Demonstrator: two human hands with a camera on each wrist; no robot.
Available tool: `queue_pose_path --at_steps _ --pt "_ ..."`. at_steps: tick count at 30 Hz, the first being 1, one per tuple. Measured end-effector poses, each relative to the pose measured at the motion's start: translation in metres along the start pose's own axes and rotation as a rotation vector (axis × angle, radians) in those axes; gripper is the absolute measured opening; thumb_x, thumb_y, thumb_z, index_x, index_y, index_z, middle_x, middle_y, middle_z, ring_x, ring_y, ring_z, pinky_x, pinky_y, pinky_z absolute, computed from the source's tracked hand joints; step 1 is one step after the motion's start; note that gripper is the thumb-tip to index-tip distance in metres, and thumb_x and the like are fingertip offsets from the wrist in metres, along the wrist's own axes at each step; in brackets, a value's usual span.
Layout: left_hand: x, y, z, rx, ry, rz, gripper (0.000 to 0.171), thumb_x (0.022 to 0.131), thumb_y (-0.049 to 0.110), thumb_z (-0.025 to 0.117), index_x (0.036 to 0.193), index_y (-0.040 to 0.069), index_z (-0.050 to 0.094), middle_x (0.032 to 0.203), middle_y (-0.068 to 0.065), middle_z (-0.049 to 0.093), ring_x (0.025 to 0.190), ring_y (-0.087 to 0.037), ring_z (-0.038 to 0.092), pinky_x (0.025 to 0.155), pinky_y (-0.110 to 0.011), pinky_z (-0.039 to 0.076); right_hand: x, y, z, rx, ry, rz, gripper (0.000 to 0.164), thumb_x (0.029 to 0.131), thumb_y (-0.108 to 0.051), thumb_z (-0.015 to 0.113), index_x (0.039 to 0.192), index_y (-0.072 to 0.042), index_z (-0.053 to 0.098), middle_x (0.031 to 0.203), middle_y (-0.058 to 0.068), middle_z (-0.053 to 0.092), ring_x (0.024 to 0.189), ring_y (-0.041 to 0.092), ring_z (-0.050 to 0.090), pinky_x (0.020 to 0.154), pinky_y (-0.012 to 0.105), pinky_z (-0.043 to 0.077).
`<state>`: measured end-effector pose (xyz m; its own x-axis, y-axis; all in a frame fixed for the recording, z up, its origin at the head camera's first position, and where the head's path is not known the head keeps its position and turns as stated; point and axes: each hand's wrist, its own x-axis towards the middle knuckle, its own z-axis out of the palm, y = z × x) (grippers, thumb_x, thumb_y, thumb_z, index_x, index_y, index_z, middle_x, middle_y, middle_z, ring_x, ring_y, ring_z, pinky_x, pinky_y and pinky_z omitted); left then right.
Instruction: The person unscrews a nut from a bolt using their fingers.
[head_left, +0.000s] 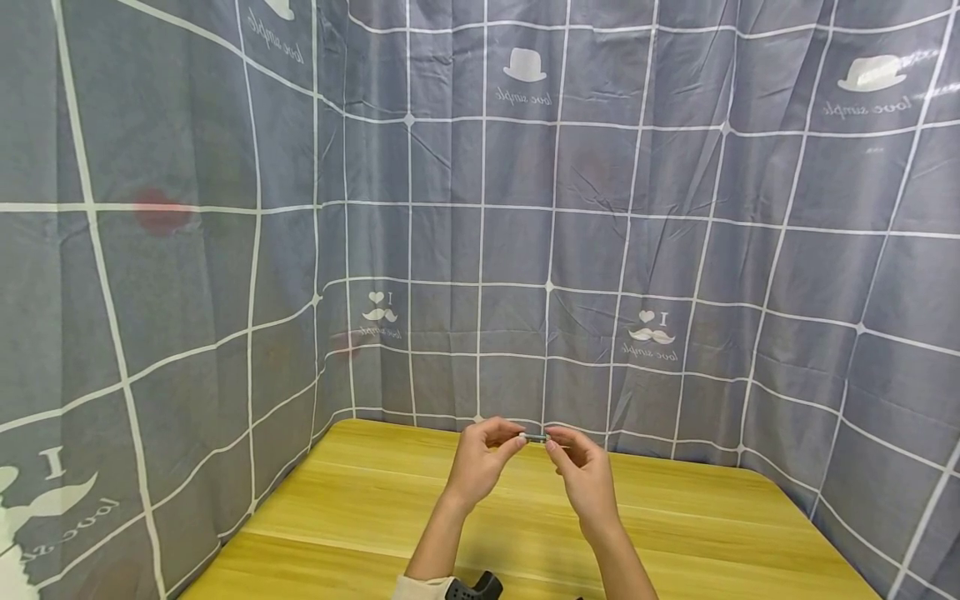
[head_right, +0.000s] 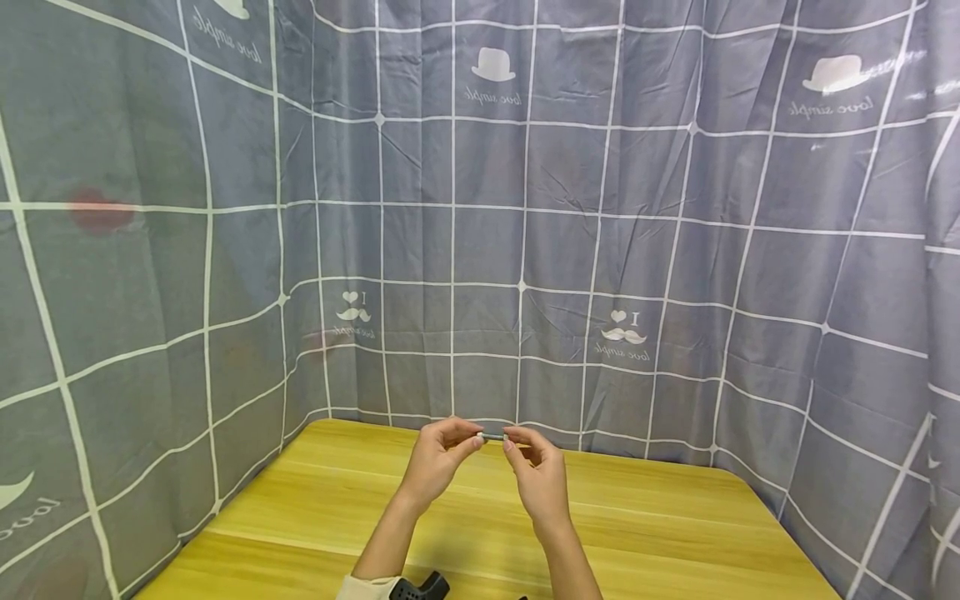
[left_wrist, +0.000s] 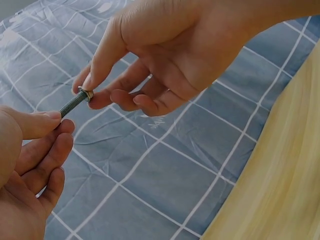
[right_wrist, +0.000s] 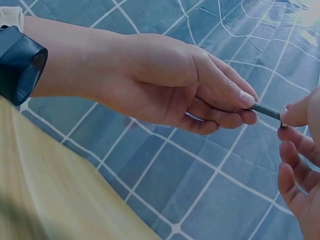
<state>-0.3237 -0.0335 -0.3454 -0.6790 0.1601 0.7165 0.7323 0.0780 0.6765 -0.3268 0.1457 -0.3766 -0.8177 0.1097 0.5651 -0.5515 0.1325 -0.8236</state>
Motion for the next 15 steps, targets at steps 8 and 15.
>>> queue_pose_path --at_steps 8,15 --pt "0.0005 -0.0004 -0.0007 -0.009 0.001 -0.009 0.009 0.094 -0.008 0.070 0.101 -0.007 0.074 0.095 -0.021 0.074 0.090 -0.036 0.071 0.083 -0.039 0.056 0.0003 -0.0017 0.0006 -0.008 0.007 0.021 0.030 0.102 -0.015 0.068 0.129 -0.001 0.068 0.124 0.017 0.067 0.096 0.021 0.065 0.080 0.032 0.052" --pt "-0.0002 -0.0005 -0.0006 -0.007 0.000 -0.018 0.008 0.094 -0.007 0.070 0.101 -0.007 0.074 0.094 -0.020 0.074 0.089 -0.035 0.070 0.082 -0.039 0.056 -0.0006 0.0031 -0.0001 -0.024 0.029 0.028 0.023 0.103 -0.014 0.067 0.118 0.003 0.072 0.106 0.015 0.071 0.088 0.018 0.061 0.075 0.030 0.052"
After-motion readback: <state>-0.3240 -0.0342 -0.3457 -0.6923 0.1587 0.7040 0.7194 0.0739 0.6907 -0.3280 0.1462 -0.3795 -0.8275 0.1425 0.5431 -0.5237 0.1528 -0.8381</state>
